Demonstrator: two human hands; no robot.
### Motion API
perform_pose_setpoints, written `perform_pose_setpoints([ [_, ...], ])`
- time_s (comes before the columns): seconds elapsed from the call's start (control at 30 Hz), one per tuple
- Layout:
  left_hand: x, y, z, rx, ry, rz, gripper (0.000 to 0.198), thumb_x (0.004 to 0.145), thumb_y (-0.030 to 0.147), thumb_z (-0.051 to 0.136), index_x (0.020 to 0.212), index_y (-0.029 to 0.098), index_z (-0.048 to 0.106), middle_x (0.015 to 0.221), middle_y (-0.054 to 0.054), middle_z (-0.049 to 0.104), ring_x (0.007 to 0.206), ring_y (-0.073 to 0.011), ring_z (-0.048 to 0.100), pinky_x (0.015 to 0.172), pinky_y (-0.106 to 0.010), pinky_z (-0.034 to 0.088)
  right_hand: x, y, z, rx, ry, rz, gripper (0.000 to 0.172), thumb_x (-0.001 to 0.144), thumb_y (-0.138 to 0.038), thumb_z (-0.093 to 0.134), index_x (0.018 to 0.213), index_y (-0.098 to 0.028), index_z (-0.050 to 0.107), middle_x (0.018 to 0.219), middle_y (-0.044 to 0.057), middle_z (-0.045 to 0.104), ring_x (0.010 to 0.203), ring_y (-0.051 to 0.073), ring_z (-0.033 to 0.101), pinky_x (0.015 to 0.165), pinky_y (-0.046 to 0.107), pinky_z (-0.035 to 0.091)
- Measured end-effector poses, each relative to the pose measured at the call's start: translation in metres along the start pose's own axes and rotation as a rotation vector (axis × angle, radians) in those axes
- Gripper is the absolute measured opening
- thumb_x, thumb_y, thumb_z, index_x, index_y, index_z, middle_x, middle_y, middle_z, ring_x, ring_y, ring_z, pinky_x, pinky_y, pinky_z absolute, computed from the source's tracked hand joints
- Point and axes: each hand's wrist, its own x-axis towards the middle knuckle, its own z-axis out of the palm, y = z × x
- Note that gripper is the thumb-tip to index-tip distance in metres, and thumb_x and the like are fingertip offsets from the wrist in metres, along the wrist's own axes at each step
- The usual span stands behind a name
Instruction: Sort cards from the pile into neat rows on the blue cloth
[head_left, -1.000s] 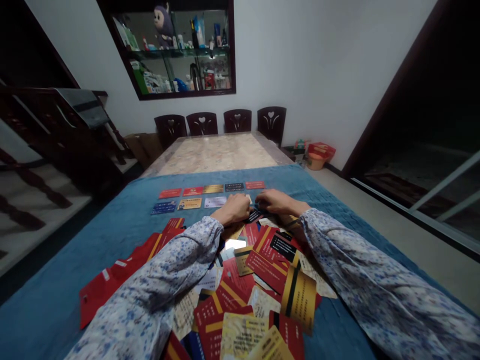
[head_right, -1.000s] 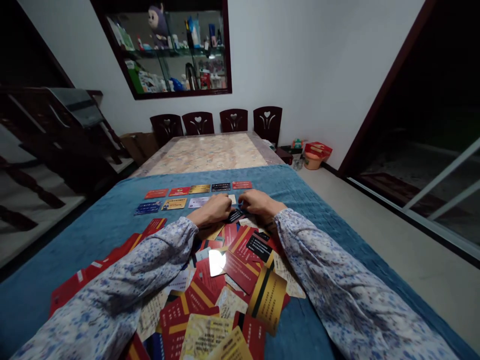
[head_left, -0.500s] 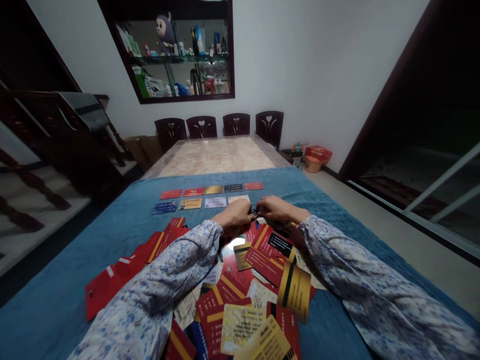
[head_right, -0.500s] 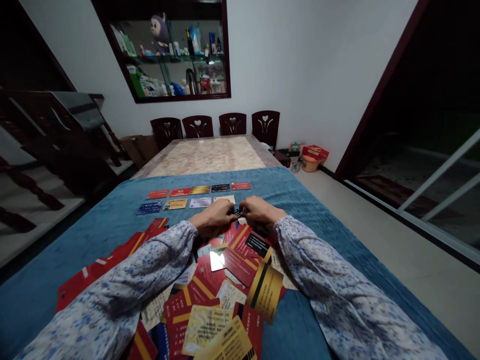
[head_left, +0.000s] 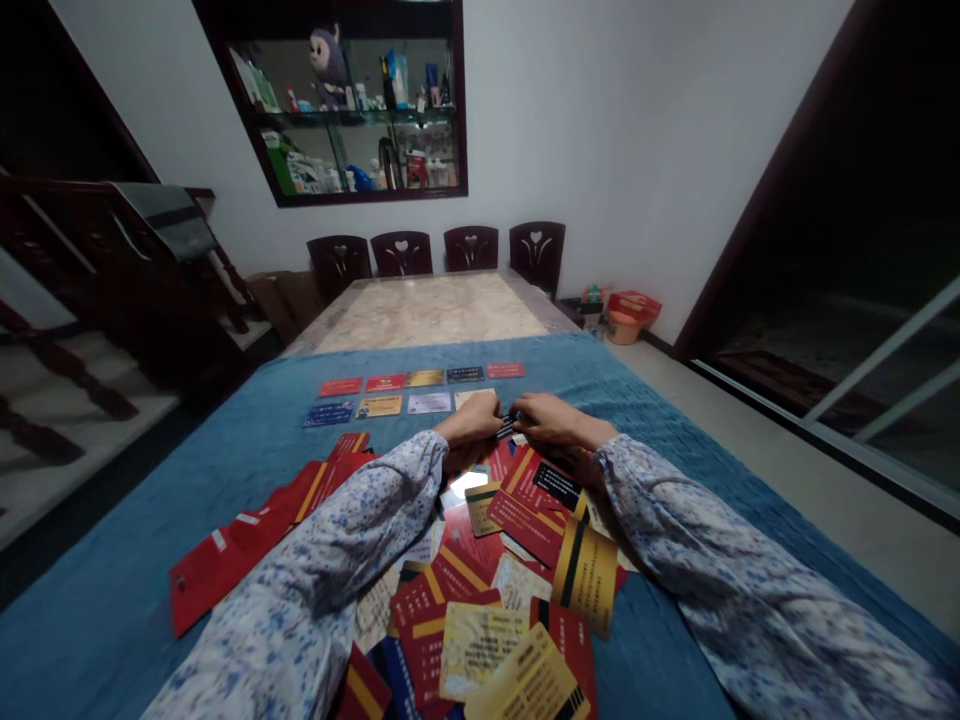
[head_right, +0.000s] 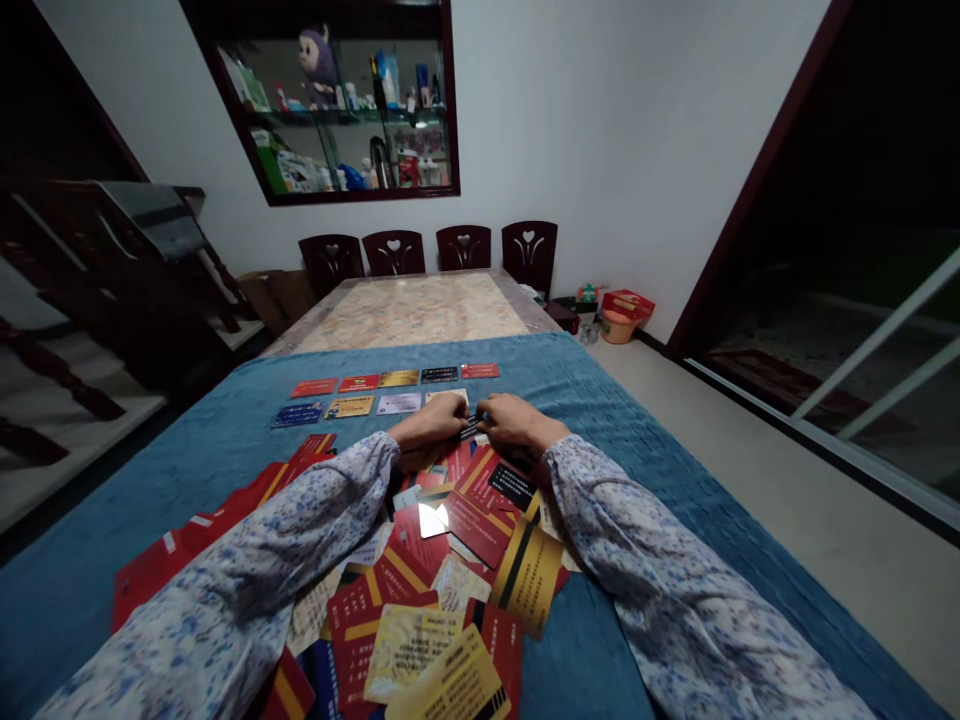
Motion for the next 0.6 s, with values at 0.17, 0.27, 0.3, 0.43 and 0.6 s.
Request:
perform_pose_setpoints([
  [0.17, 0.0006, 0.0031, -0.0021, -0.015, 0.015, -0.025, 0.006, 0.067, 0.011, 0.063, 0.065, 0.014, 0.066, 0.059, 0.0, 0.059, 0.066, -0.0163, 0.058, 0.063, -0.025, 0.043, -0.0006, 0.0028, 0.0028, 0.09, 0.092, -0.051, 0.028, 0.09, -0.022, 0.065, 0.117, -0.016, 0.073, 0.102, 0.011, 0.075, 0.092, 0.021, 0.067, 0.077, 0.026, 0.044],
  [0.27, 0.0009, 0.004, -0.0045, -0.025, 0.021, -0.023, 0.006, 0.069, 0.012, 0.063, 0.069, 0.014, 0.068, 0.063, 0.0, 0.062, 0.067, -0.0161, 0.059, 0.066, -0.025, 0.045, 0.001, 0.0044, 0.0049, 0.158, 0.128, -0.037, 0.022, 0.09, -0.022, 0.066, 0.109, -0.017, 0.075, 0.096, 0.009, 0.076, 0.085, 0.019, 0.067, 0.073, 0.025, 0.043],
  [0.3, 0.0015, 0.0038, -0.0053, -0.029, 0.021, -0.02, 0.006, 0.07, 0.012, 0.063, 0.07, 0.014, 0.069, 0.064, 0.0, 0.062, 0.068, -0.0159, 0.059, 0.066, -0.025, 0.046, 0.0019, 0.0049, 0.0056, 0.184, 0.137, -0.023, 0.02, 0.089, -0.022, 0.066, 0.106, -0.017, 0.075, 0.095, 0.008, 0.076, 0.084, 0.019, 0.067, 0.072, 0.025, 0.042],
  [0.43, 0.005, 0.0011, -0.0074, -0.036, 0.019, -0.009, 0.006, 0.073, 0.016, 0.066, 0.076, 0.014, 0.071, 0.069, 0.0, 0.066, 0.073, -0.0165, 0.061, 0.069, -0.025, 0.048, 0.0059, 0.0068, 0.0078, 0.271, 0.165, 0.053, 0.013, 0.087, -0.022, 0.069, 0.097, -0.017, 0.076, 0.088, 0.006, 0.077, 0.081, 0.018, 0.067, 0.068, 0.023, 0.042],
  [0.6, 0.006, -0.0004, -0.0096, -0.001, 0.029, 0.027, 0.017, 0.078, 0.014, 0.063, 0.089, 0.013, 0.075, 0.082, -0.004, 0.073, 0.083, -0.0195, 0.067, 0.077, -0.027, 0.052, 0.007, 0.0084, 0.0078, 0.338, 0.222, 0.106, 0.012, 0.083, -0.02, 0.07, 0.092, -0.017, 0.077, 0.088, 0.005, 0.078, 0.08, 0.018, 0.067, 0.068, 0.023, 0.043],
])
